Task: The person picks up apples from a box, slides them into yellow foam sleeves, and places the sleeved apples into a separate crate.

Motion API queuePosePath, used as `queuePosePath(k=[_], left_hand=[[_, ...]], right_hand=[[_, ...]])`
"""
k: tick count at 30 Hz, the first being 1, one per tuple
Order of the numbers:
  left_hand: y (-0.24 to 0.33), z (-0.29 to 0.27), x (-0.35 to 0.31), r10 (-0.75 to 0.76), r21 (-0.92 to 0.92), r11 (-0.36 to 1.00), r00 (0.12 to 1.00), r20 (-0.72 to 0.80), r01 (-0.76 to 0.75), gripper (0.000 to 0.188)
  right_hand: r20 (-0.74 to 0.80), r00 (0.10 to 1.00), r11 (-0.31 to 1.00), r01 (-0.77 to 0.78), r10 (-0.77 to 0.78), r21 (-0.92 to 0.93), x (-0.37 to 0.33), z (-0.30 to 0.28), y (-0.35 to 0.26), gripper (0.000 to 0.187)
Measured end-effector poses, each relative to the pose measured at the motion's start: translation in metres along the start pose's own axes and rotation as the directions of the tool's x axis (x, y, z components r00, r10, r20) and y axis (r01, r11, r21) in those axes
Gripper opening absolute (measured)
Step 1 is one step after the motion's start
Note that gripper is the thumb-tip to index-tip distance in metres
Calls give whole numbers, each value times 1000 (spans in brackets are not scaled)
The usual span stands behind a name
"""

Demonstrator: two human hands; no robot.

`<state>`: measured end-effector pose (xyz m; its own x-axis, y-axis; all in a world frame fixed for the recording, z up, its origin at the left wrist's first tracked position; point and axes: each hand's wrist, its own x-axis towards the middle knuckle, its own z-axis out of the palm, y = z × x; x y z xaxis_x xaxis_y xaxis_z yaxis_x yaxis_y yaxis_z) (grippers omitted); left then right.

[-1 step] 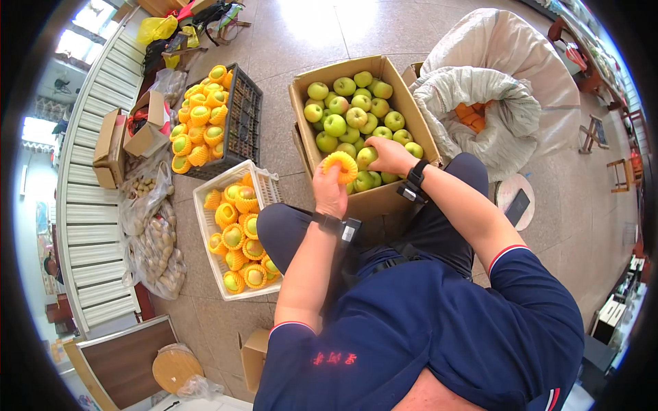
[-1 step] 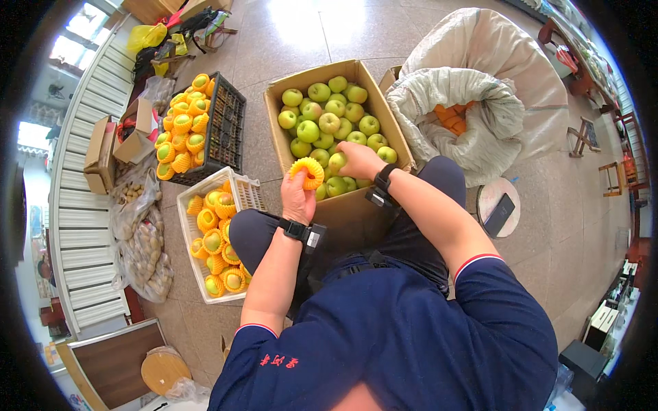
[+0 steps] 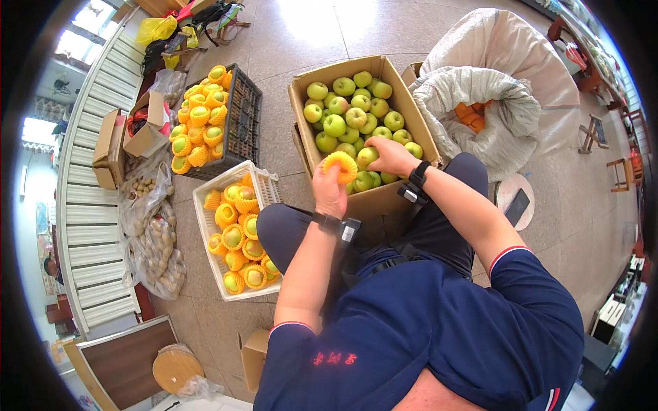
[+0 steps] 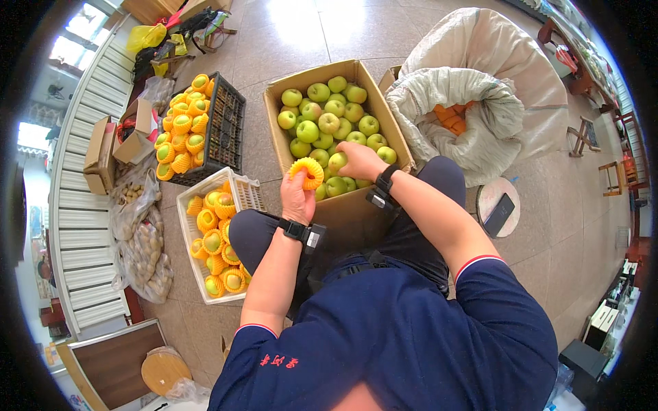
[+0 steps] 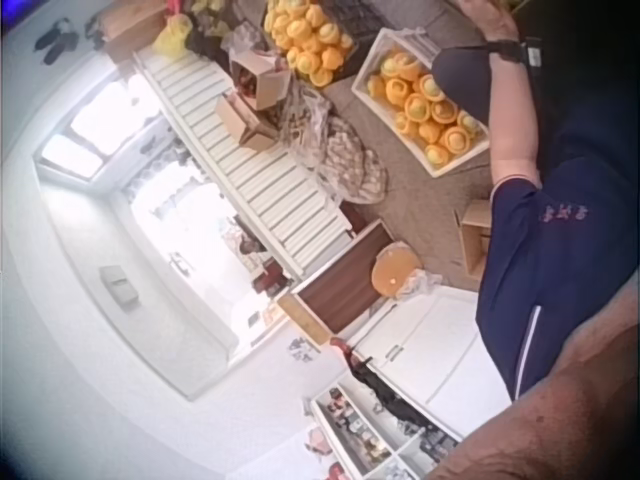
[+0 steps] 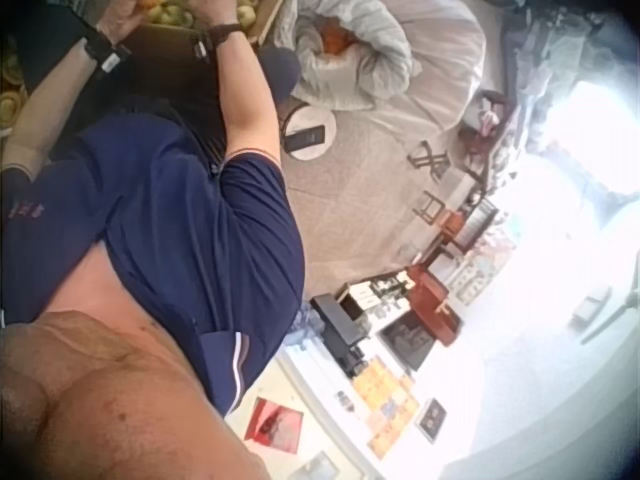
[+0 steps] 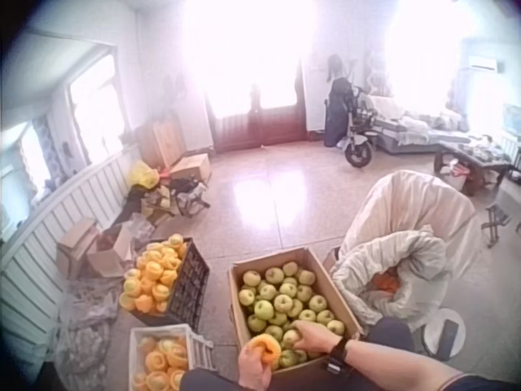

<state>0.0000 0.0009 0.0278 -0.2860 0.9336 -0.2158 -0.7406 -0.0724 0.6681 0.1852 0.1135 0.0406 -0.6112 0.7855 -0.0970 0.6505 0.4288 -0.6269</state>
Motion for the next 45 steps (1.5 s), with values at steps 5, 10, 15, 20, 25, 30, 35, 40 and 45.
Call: queuePosePath(k=[5, 10, 15, 20, 25, 30, 35, 40, 45], left_hand=[[-3, 3, 1, 6, 15, 1000, 999, -37, -5, 25], [-4, 4, 1, 39, 44, 998, 996, -81, -35, 26], [-8, 7, 2, 46, 106, 994, 989, -140, -32, 38], [-12, 5, 2, 95, 221, 973, 983, -158, -59, 43], [-10, 9, 0, 97, 289, 956, 986, -132, -55, 44], [-3, 10, -4, 19, 212, 977, 999, -43, -10, 48], [-1, 16, -8, 1, 261, 965, 1000, 11, -4, 52], [1, 18, -10, -14, 292, 956, 999, 36, 3, 56], [2, 17, -11, 9, 280, 960, 1000, 26, -16, 56]], right_hand=[[-110, 994, 984, 49, -30, 171, -18, -7, -2, 57], [-174, 980, 906, -16, 99, 422, -38, -8, -16, 62], [-125, 972, 734, -65, 201, 676, -50, -13, -31, 60], [-27, 990, 379, -28, 139, 925, -62, -21, -60, 58], [38, 998, 415, -52, 41, 909, -62, -14, -75, 59], [18, 998, 495, -49, 66, 868, -59, -11, -77, 61], [-188, 968, 695, 20, 167, 719, -49, -2, -61, 61], [-299, 939, 844, 20, 168, 537, -53, -4, -70, 60], [-449, 893, 962, 97, 29, 255, -52, 2, -75, 63]])
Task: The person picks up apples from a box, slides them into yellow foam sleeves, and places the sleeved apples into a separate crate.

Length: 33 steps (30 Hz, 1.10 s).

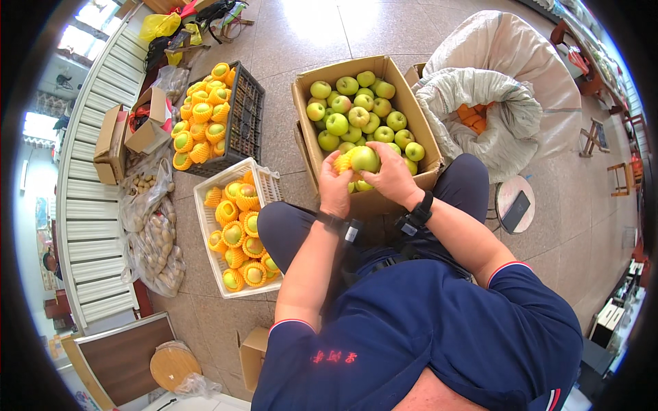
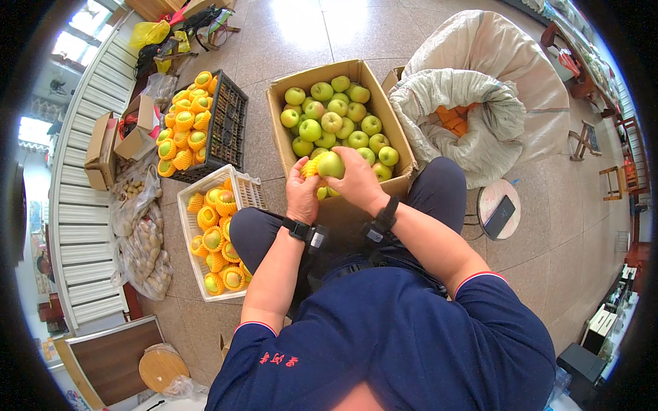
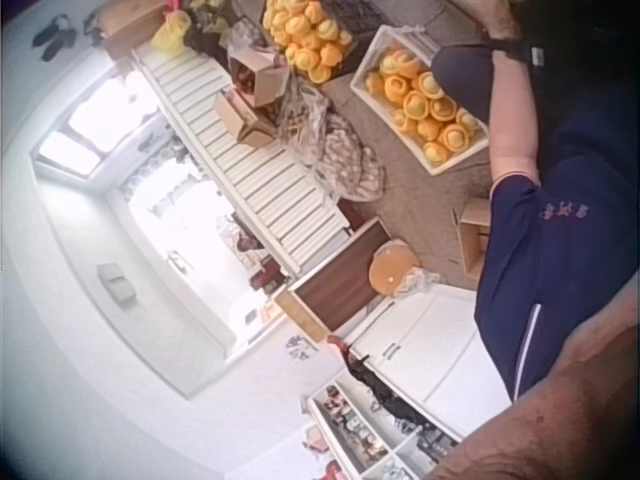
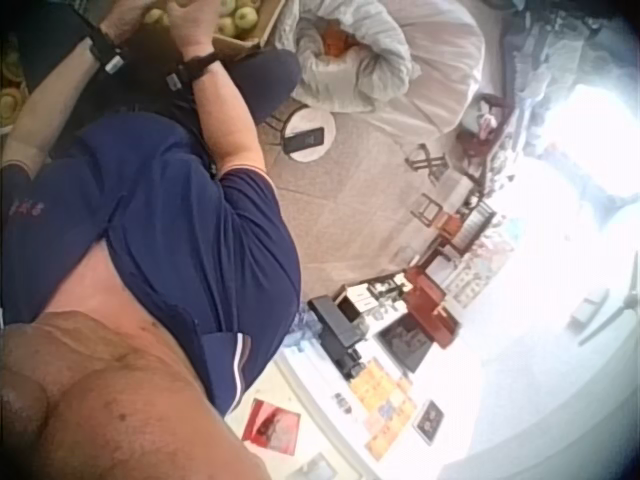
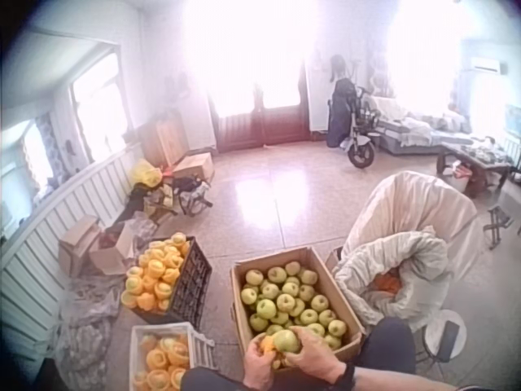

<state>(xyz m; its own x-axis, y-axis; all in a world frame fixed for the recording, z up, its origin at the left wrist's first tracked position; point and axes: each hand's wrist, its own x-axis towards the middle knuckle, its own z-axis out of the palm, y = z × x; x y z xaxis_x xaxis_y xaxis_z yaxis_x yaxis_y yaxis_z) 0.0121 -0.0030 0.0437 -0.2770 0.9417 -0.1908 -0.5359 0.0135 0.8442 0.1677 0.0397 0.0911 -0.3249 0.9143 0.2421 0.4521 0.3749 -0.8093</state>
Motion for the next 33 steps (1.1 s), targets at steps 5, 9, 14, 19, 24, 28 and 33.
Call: queuePosePath(k=[5, 9, 14, 19, 24, 28, 33], left_hand=[[4, -5, 2, -50, -138, 989, 999, 2, 50, 57], [7, -7, 1, -65, -248, 966, 998, 21, 68, 57], [9, 1, -2, -23, -131, 991, 998, 67, 32, 61], [6, 1, -1, 1, 12, 1000, 998, 56, -2, 63], [10, -4, 4, -145, -205, 968, 989, 13, 145, 54], [11, -12, 8, -169, -334, 924, 983, 71, 183, 49], [10, -12, 8, -178, -276, 938, 974, 142, 212, 53]], right_hand=[[31, 987, 979, 161, -159, -124, 0, 3, 1, 62], [82, 985, 970, 165, -153, -179, -3, 4, -2, 60], [118, 980, 940, 190, -162, -283, -4, 4, 1, 59], [124, 976, 926, 210, -179, -315, -1, 1, -2, 60], [137, 967, 905, 250, -215, -344, -3, -2, -4, 61], [157, 965, 907, 251, -208, -340, -5, -1, -5, 61], [122, 978, 941, 199, -171, -273, -2, 0, -1, 63]])
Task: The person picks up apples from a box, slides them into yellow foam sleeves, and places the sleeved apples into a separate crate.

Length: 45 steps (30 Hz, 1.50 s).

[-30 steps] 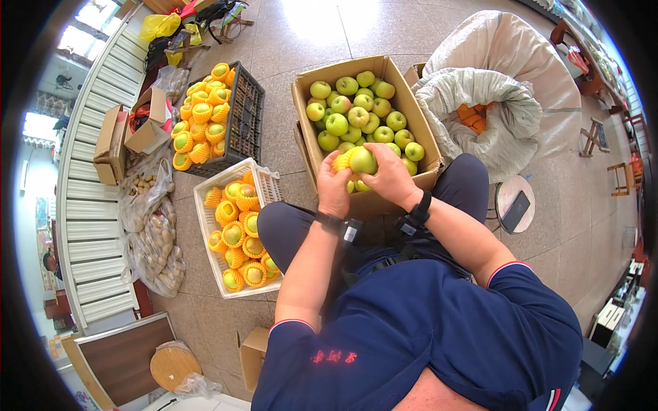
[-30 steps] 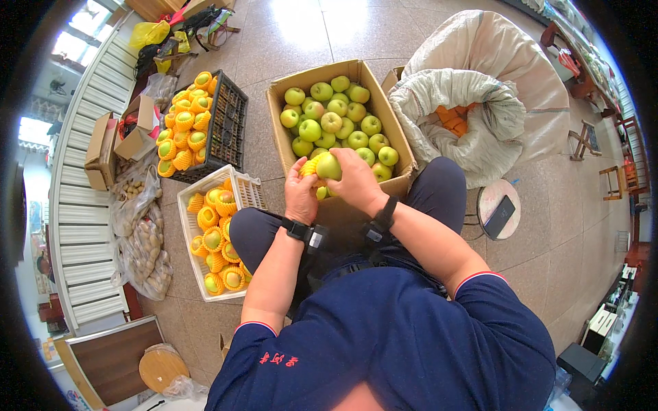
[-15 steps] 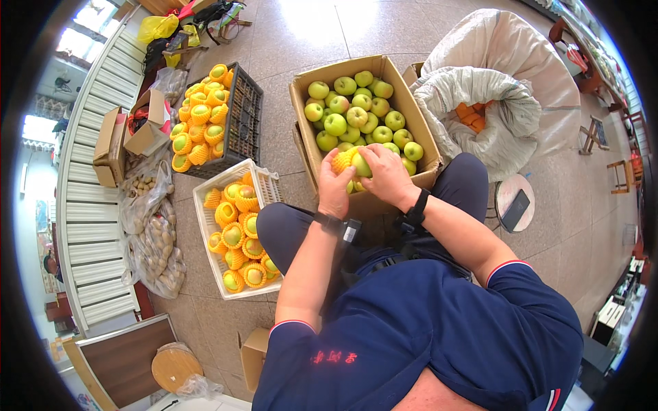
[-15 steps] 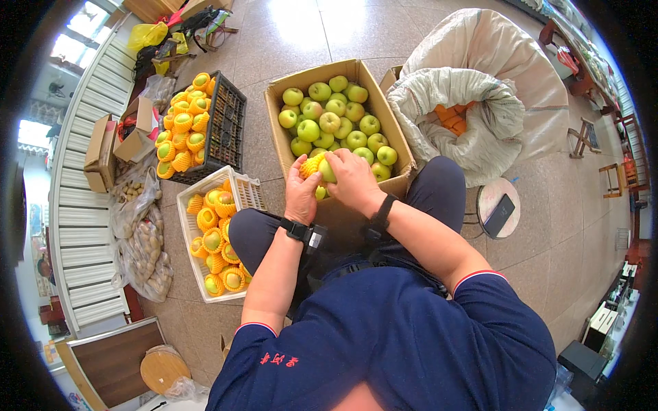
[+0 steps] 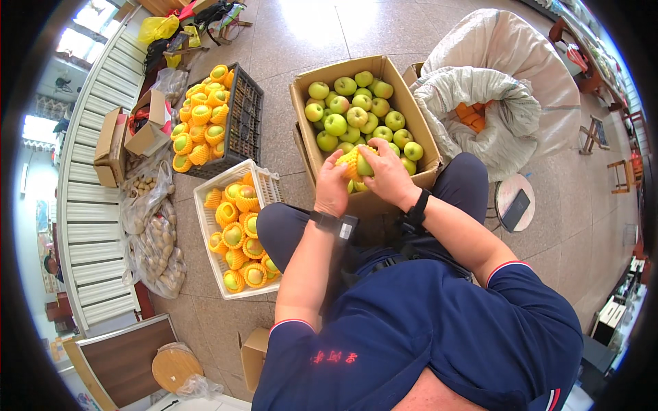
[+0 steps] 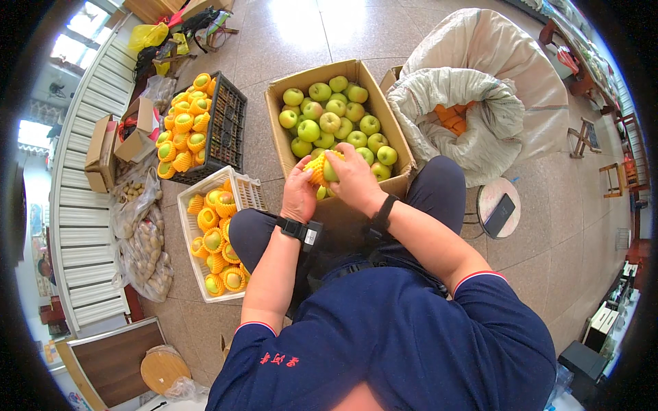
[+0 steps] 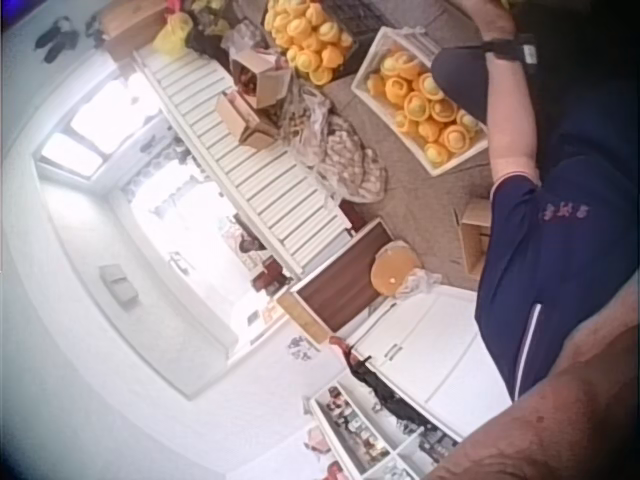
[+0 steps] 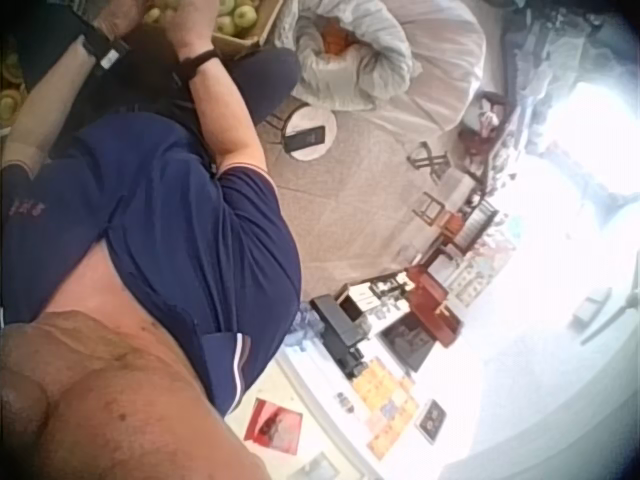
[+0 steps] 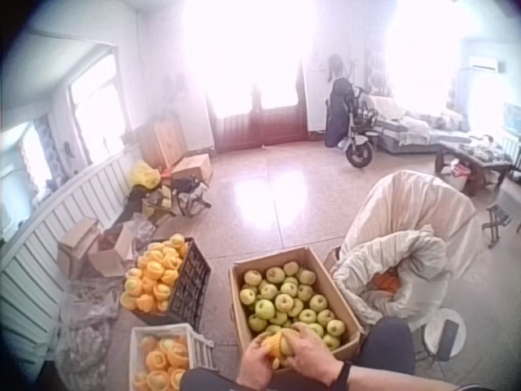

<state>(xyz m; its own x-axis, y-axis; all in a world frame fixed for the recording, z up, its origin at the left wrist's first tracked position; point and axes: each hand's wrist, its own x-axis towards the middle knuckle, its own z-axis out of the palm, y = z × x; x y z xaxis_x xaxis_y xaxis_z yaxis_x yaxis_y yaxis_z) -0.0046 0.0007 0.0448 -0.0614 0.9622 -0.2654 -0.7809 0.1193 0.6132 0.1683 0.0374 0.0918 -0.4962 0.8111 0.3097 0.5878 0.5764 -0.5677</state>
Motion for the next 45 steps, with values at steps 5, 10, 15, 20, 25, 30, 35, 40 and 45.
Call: queuePosePath(k=[5, 10, 15, 20, 25, 30, 35, 40, 45], left_hand=[[-13, 11, -4, 142, 388, 911, 989, 33, -143, 63], [-7, 10, -1, 68, 403, 912, 997, 32, -75, 65], [1, 22, -3, -70, 337, 940, 996, 60, 46, 64], [7, 22, -5, -123, 316, 943, 991, 42, 104, 57], [9, 17, -7, -102, 172, 980, 995, 6, 100, 49], [10, 26, -9, -87, 180, 981, 995, 49, 77, 50], [4, 23, -9, -29, 238, 971, 1000, 10, 26, 59], [-6, 13, -4, 77, 294, 953, 997, 16, -78, 67], [-7, 16, -4, 120, 306, 944, 992, 36, -125, 68]], right_hand=[[-34, 999, 999, -9, 7, -52, 3, -5, 3, 70], [-41, 997, 997, 57, -59, -58, 7, -8, -4, 77], [-66, 996, 998, 55, -54, 12, 3, -12, 0, 77], [-82, 997, 979, 4, 13, 205, -2, -16, 3, 71], [18, 954, 876, -282, 299, 391, -8, -11, 14, 51], [100, 922, 801, -377, 375, 465, -13, 15, 39, 36], [71, 922, 851, -379, 380, 364, -10, 11, 36, 31], [66, 910, 853, -407, 410, 325, -7, 5, 27, 33], [68, 900, 832, -425, 431, 357, -8, 9, 36, 35]])
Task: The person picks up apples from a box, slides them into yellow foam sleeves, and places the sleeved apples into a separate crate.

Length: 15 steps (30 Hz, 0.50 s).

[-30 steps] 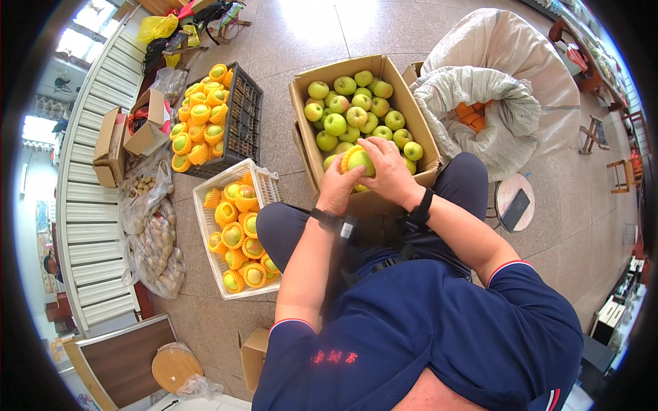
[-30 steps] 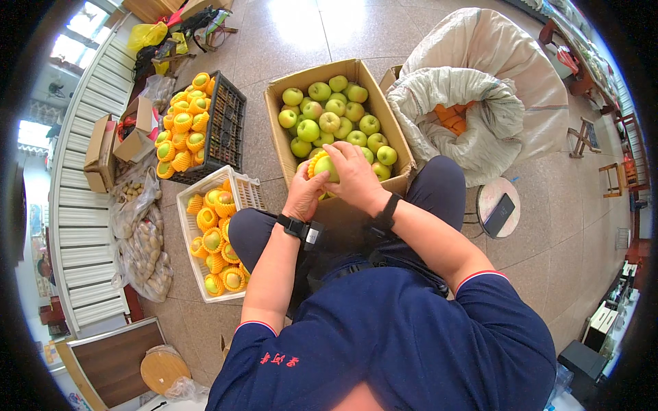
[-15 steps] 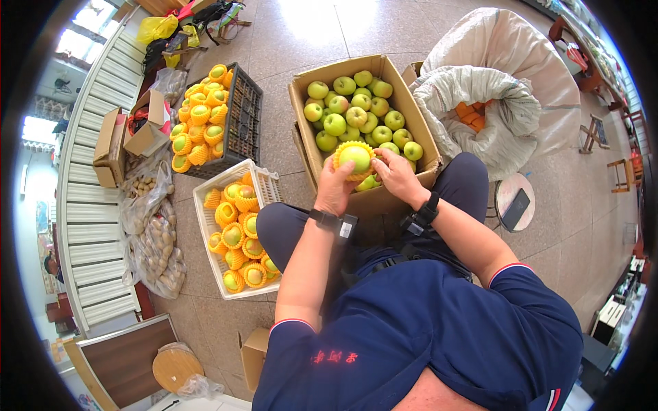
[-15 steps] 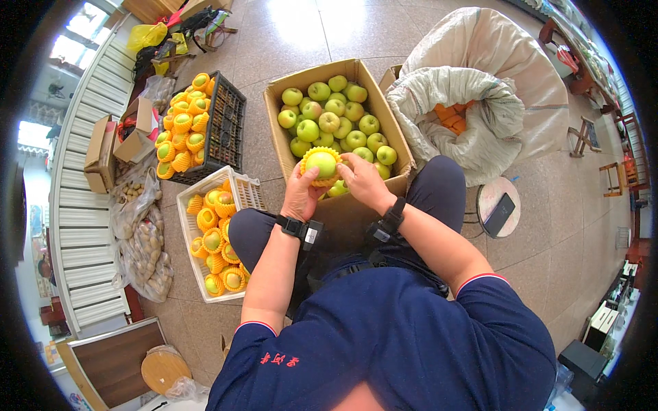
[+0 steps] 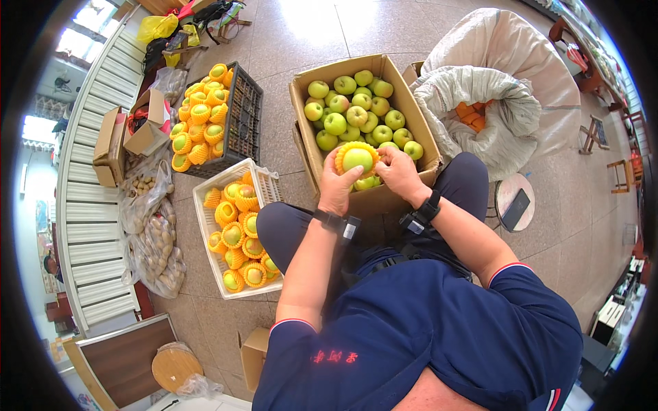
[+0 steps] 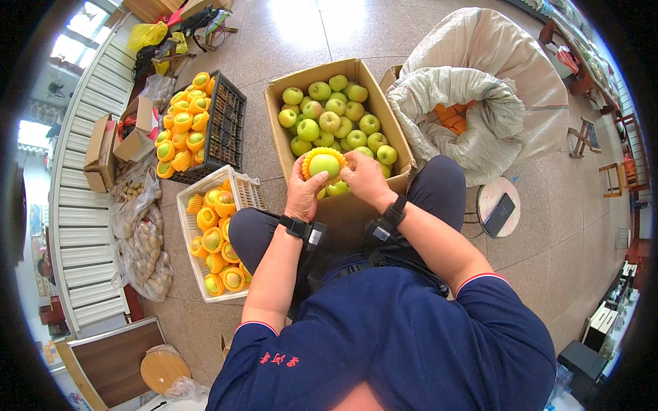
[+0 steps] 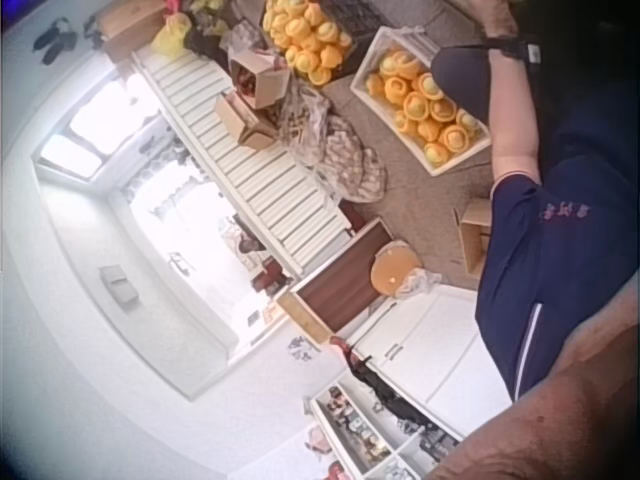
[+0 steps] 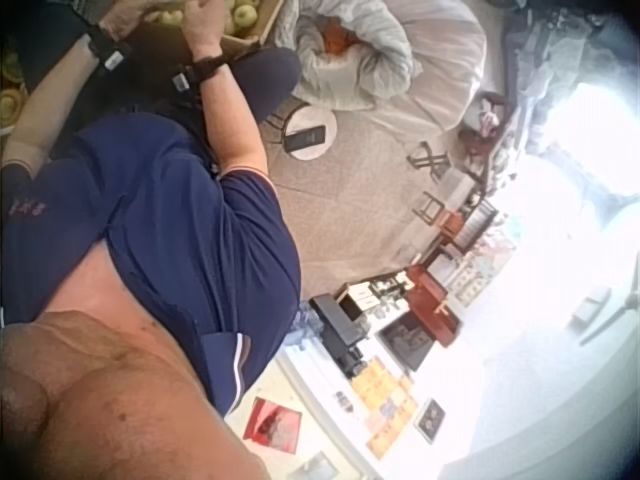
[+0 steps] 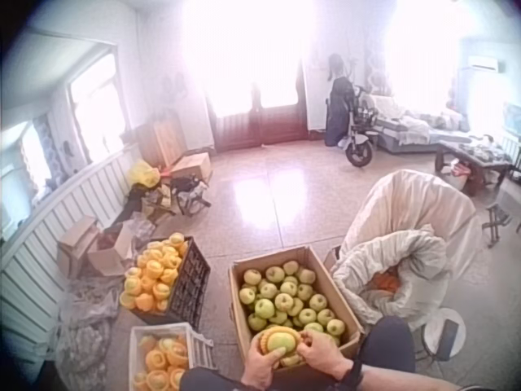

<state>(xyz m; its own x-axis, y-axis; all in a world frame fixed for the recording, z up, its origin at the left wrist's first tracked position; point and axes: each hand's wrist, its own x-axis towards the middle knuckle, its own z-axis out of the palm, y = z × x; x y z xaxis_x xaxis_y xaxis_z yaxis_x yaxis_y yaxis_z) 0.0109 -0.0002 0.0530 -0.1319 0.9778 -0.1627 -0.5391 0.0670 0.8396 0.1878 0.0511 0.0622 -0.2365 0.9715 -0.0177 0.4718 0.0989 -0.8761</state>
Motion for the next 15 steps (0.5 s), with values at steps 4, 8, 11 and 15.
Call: queuePosePath(k=[4, 8, 11, 15], left_hand=[[6, 1, -3, -51, -25, 998, 999, 6, 51, 68], [9, 2, -4, -117, -69, 991, 993, 16, 118, 66], [7, 3, -3, -107, -51, 993, 993, 43, 109, 65], [6, 0, -2, -99, -41, 994, 992, 72, 102, 65]], right_hand=[[77, 996, 999, 39, -39, 4, -2, -7, -4, 46], [67, 893, 881, 450, -445, -149, -6, -13, -20, 67], [132, 907, 898, 417, -400, -142, -6, -9, -24, 77], [116, 909, 898, 415, -401, -147, -1, -2, -22, 76]])
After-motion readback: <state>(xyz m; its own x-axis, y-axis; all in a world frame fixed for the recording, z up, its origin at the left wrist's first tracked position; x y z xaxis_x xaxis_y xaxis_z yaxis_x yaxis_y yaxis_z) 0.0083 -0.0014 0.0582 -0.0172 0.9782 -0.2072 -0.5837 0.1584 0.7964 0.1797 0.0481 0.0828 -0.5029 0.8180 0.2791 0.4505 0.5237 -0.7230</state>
